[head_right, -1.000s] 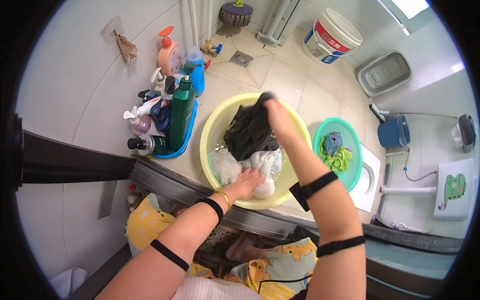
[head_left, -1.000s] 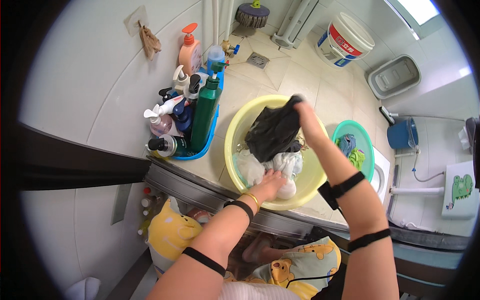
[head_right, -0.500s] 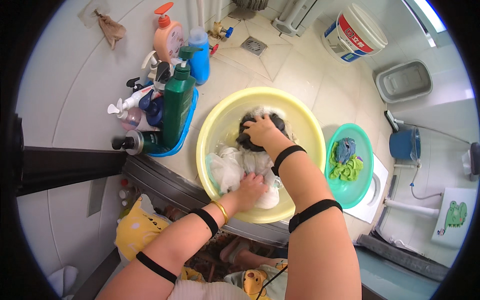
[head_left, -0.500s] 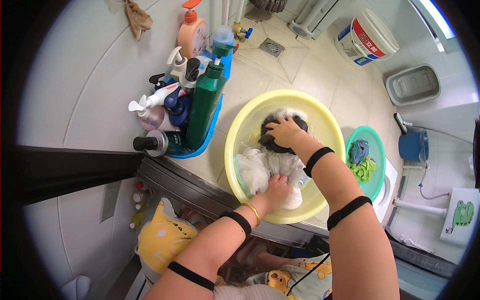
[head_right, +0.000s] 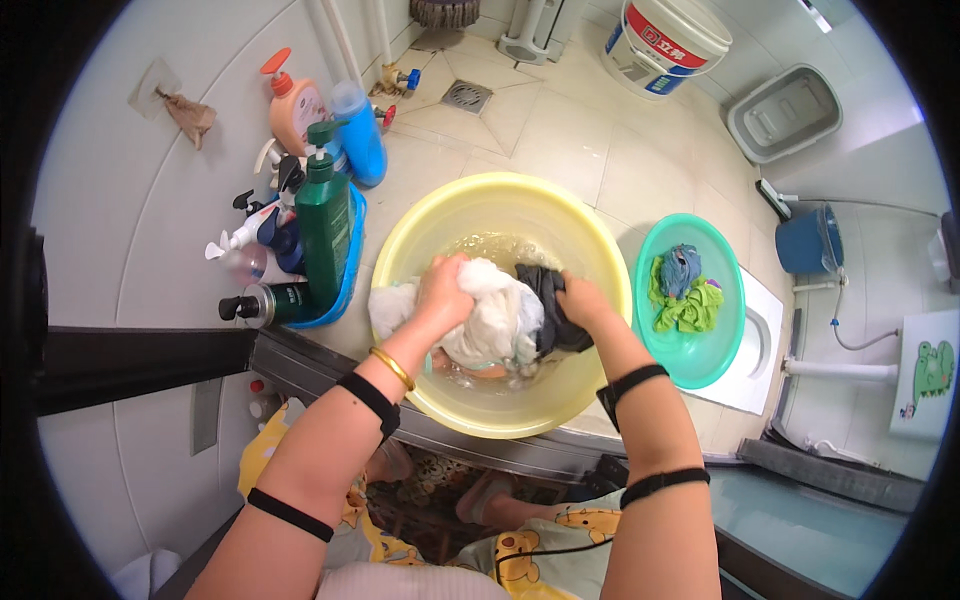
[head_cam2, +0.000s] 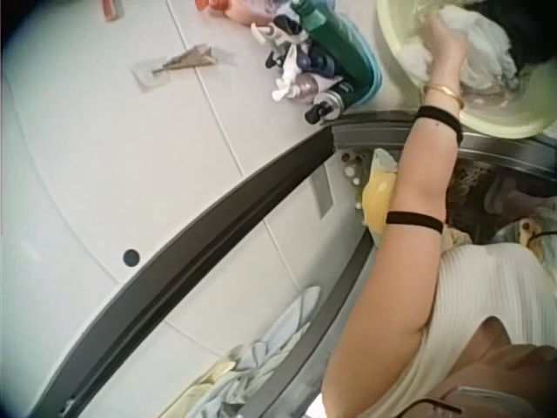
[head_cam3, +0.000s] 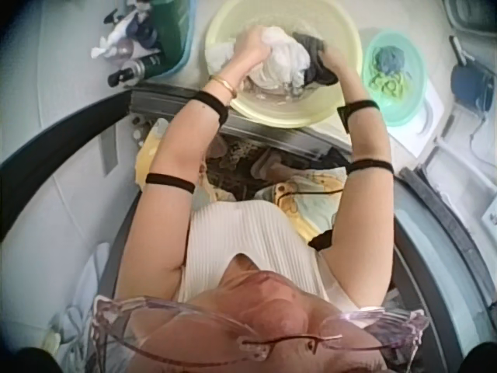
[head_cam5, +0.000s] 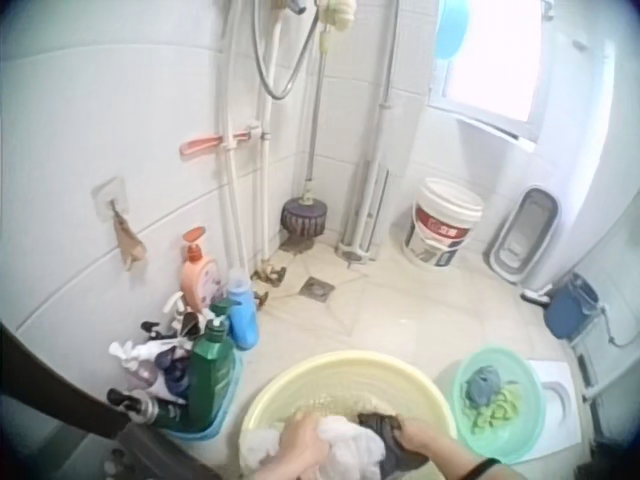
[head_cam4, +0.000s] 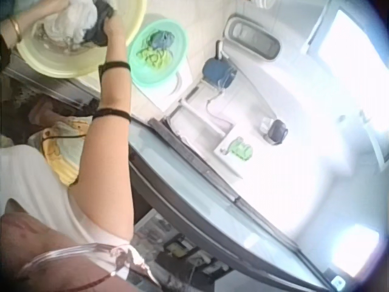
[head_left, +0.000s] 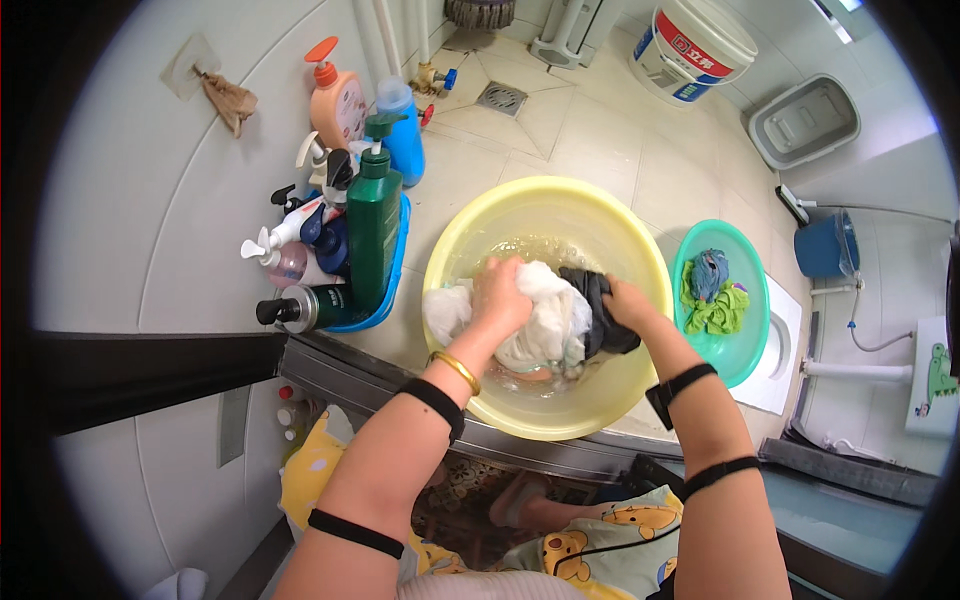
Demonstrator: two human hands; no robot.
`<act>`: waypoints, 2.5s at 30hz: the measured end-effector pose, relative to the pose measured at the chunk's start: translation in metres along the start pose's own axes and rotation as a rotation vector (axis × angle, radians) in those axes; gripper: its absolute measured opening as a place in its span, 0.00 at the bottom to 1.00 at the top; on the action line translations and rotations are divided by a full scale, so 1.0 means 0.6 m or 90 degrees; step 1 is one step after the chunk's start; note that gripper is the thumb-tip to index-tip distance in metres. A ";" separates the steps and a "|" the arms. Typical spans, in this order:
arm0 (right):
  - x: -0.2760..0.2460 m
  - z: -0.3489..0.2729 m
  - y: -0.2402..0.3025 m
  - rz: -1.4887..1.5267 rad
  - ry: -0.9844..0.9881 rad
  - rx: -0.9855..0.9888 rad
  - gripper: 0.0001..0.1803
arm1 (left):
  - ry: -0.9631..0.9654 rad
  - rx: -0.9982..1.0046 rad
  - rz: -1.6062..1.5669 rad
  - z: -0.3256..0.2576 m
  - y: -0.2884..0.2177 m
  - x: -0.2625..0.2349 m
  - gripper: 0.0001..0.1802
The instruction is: Hand-washing clothes in a basin with soapy water.
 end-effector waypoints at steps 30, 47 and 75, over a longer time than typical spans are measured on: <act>-0.180 -0.099 0.016 0.248 -0.080 0.016 0.19 | 0.257 -0.030 0.742 0.047 0.067 0.100 0.21; 0.092 -0.018 0.100 -0.178 0.357 0.091 0.36 | 0.229 0.029 0.718 0.056 0.076 0.110 0.19; -0.182 -0.117 0.080 0.083 -0.178 -0.162 0.22 | 0.247 0.083 0.767 0.058 0.063 0.119 0.20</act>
Point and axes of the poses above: each hand's wrist, its own z-axis towards the middle knuckle, its own x-axis out of the palm, y = z × x, the point moved 6 cm from there along z, towards the middle knuckle, and after that the axes turned 6 degrees about -z, right-handed, at the moved point
